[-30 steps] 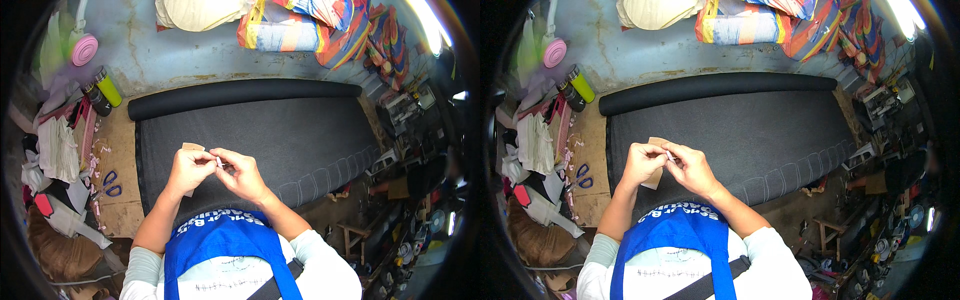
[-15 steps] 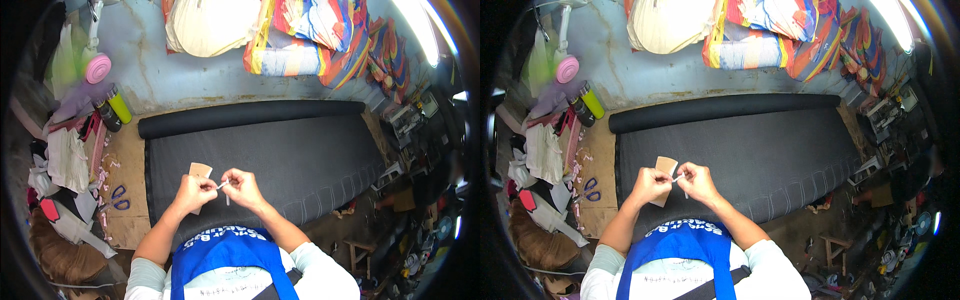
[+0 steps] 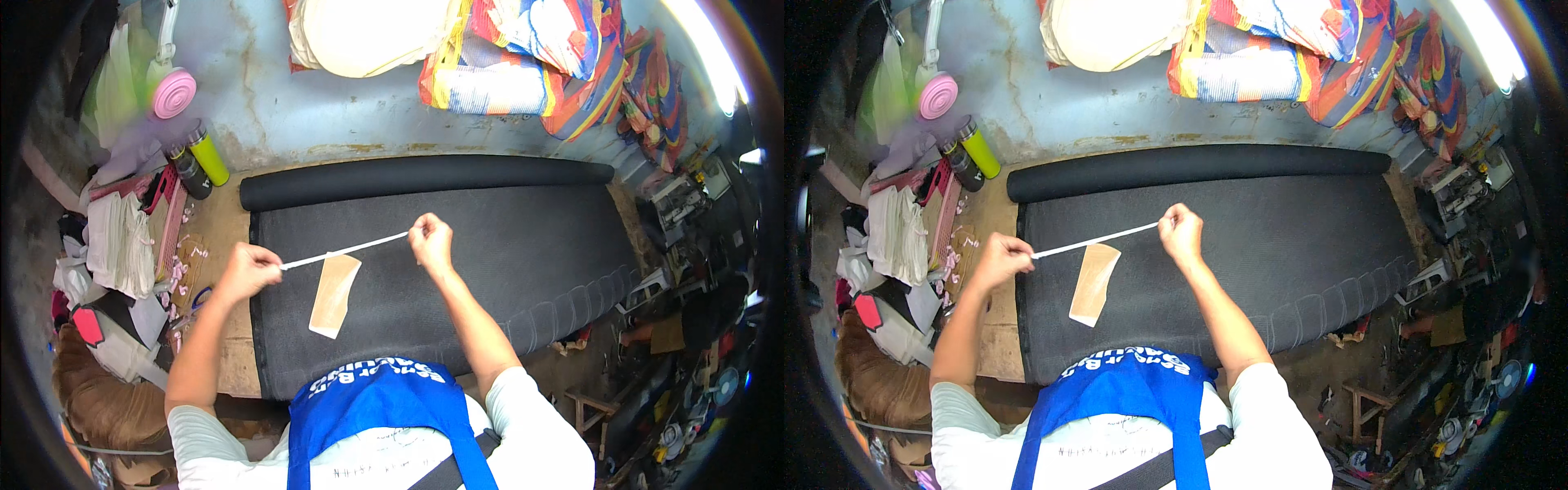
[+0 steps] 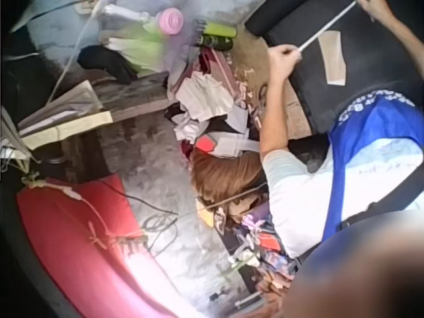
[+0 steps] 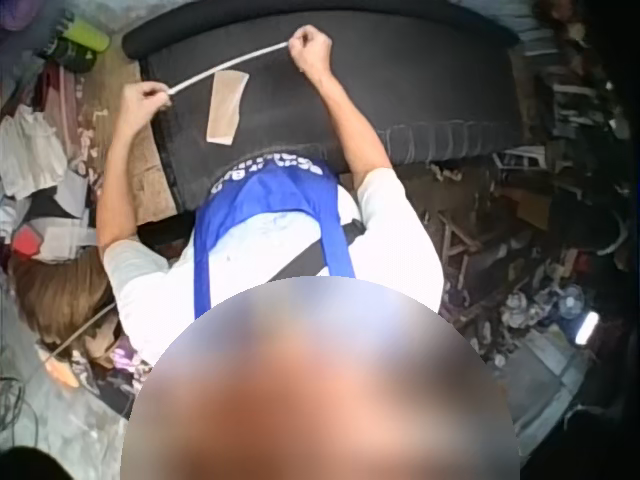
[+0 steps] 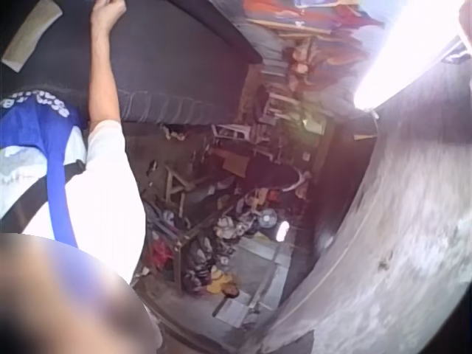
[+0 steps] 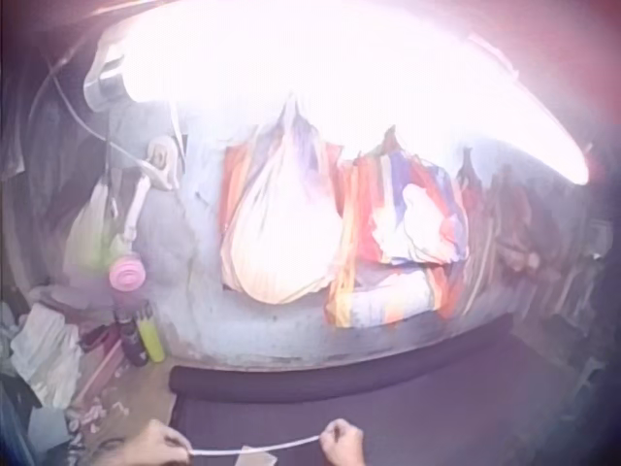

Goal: The person uses a small rectangular template and a white marking tool to draw repeated rectangular outlines on a large black fabric roll. They reposition the template multiple times and trace its edges to create a grid of marked sections on the fabric surface.

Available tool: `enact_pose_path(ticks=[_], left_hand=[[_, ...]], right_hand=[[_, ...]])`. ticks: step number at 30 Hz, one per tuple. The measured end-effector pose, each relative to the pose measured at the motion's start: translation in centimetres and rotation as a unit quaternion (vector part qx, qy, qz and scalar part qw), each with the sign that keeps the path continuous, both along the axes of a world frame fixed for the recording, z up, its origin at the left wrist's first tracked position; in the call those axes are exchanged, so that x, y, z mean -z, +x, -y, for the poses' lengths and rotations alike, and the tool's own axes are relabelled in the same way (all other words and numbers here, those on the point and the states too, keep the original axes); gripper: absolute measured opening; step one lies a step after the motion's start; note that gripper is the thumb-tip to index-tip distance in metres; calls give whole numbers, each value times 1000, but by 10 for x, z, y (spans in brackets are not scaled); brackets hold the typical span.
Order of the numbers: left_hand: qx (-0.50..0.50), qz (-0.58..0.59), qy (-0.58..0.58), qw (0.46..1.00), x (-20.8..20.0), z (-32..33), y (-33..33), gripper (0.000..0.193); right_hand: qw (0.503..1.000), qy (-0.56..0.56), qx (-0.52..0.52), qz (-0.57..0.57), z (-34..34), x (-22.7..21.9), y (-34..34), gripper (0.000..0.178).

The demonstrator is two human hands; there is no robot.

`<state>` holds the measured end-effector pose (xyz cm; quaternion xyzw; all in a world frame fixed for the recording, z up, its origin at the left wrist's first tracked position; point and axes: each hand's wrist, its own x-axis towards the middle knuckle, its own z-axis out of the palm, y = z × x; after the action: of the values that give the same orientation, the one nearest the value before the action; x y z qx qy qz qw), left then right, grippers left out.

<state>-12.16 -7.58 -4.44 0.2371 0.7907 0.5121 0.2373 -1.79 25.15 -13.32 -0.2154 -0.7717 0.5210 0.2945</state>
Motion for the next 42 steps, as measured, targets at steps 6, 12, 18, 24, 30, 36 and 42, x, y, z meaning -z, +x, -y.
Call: enact_pose_path(ticks=[6,12,18,24,30,36,42], left_hand=[[-162,-19,-69,984,35,99,-79,16],[-277,-264,-441,812,89,181,-130,23],[-393,-397,-440,703,106,158,-102,28],[-173,-155,-265,936,131,-13,43,76],[-164,-67,-325,929,148,-71,100,88],[-239,86,156,955,159,16,60,11],[-141,-449,-167,866,157,65,38,20]], right_hand=[[993,-86,78,8,-33,48,-3,4],[956,237,107,136,-47,79,26,45],[874,332,-74,346,-44,76,68,31],[892,273,11,361,-24,74,68,14],[967,-231,-55,96,43,76,66,14],[968,-185,-158,58,94,73,76,16],[974,97,-193,62,120,80,67,16]])
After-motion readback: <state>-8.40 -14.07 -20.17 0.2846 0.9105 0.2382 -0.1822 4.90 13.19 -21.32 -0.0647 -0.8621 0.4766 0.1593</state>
